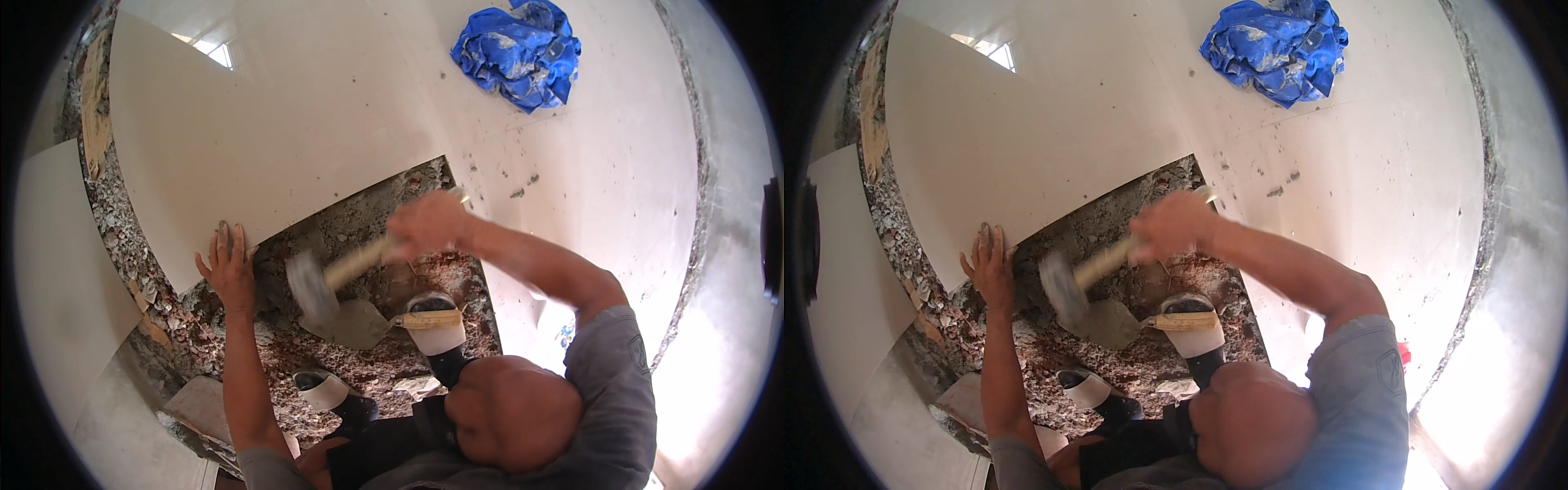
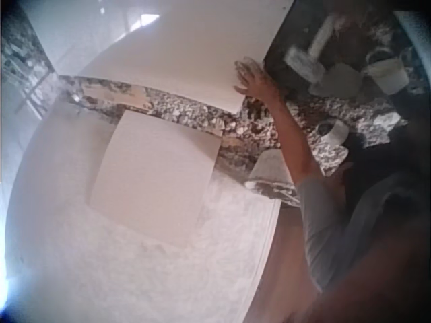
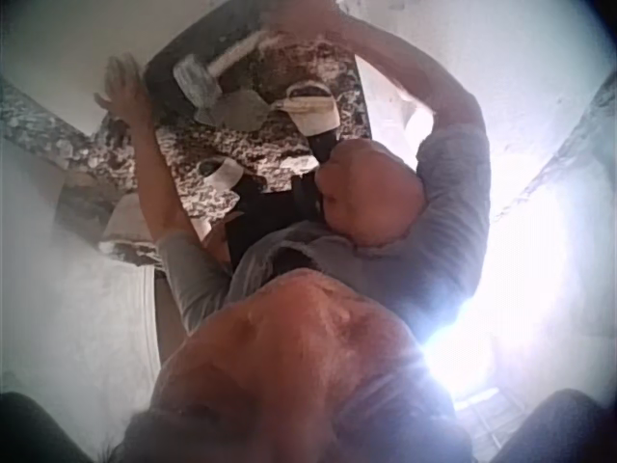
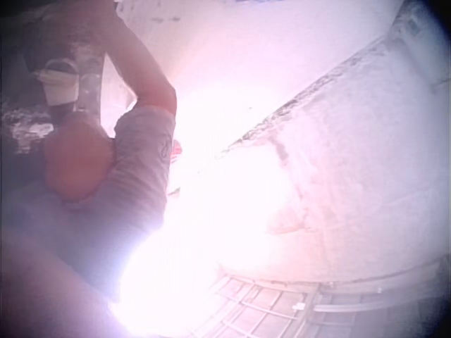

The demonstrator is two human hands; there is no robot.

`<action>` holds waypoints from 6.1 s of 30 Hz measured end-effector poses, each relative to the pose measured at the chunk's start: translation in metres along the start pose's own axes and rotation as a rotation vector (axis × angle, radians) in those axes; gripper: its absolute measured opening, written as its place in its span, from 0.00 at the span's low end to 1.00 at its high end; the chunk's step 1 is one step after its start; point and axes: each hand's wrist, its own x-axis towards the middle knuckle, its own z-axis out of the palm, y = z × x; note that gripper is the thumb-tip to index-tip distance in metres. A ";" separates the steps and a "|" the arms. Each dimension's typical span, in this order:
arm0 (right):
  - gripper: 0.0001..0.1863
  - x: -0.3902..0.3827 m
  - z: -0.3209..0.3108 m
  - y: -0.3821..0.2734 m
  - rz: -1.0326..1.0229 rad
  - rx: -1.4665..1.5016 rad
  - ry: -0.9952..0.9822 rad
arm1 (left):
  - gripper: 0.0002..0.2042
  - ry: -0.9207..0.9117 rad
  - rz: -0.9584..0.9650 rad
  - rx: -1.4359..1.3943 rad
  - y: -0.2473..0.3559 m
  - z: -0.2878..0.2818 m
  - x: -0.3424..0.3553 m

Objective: The person scoops adhesive from a bucket and spreads it on the floor with a trowel, then places a large white tile onto the adhesive and taps it with a rubber mallet to level and secure it.

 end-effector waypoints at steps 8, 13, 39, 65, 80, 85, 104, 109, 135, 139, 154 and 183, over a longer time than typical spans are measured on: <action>0.34 0.000 0.009 -0.003 -0.100 -0.029 0.197 | 0.30 -0.018 -0.030 -0.058 0.000 -0.001 0.000; 0.33 -0.002 -0.001 -0.002 0.196 0.012 0.107 | 0.30 0.005 -0.002 -0.017 -0.001 0.002 0.002; 0.25 -0.113 -0.074 0.171 0.905 0.518 1.061 | 0.38 -0.395 -0.256 -0.353 0.038 -0.022 0.106; 0.22 0.027 -0.096 0.222 1.282 -0.003 0.845 | 0.38 -0.050 0.030 -0.398 0.075 0.025 0.496; 0.22 0.030 -0.101 0.233 1.333 0.043 0.921 | 0.41 -0.153 0.095 -0.371 0.118 0.005 0.410; 0.20 0.017 -0.123 0.208 1.163 0.423 1.096 | 0.50 -0.339 0.003 -0.363 0.103 0.009 0.372; 0.19 0.116 -0.171 0.126 0.799 0.465 0.844 | 0.51 -0.372 -0.001 -0.391 0.100 0.000 0.381; 0.19 0.139 -0.197 0.121 0.786 0.552 0.914 | 0.51 -0.402 -0.009 -0.387 0.100 -0.002 0.382; 0.25 0.067 -0.126 0.270 1.339 -0.292 1.110 | 0.40 -0.141 0.256 -0.345 0.163 0.015 0.424; 0.25 0.064 -0.134 0.266 1.357 -0.210 1.053 | 0.39 -0.041 0.215 -0.351 0.198 0.032 0.471; 0.23 0.065 -0.129 0.274 1.307 -0.271 1.061 | 0.44 0.026 -0.141 -0.343 0.168 0.066 0.640; 0.24 0.068 -0.136 0.272 1.370 -0.287 1.010 | 0.37 0.056 0.443 -0.442 0.237 0.039 0.494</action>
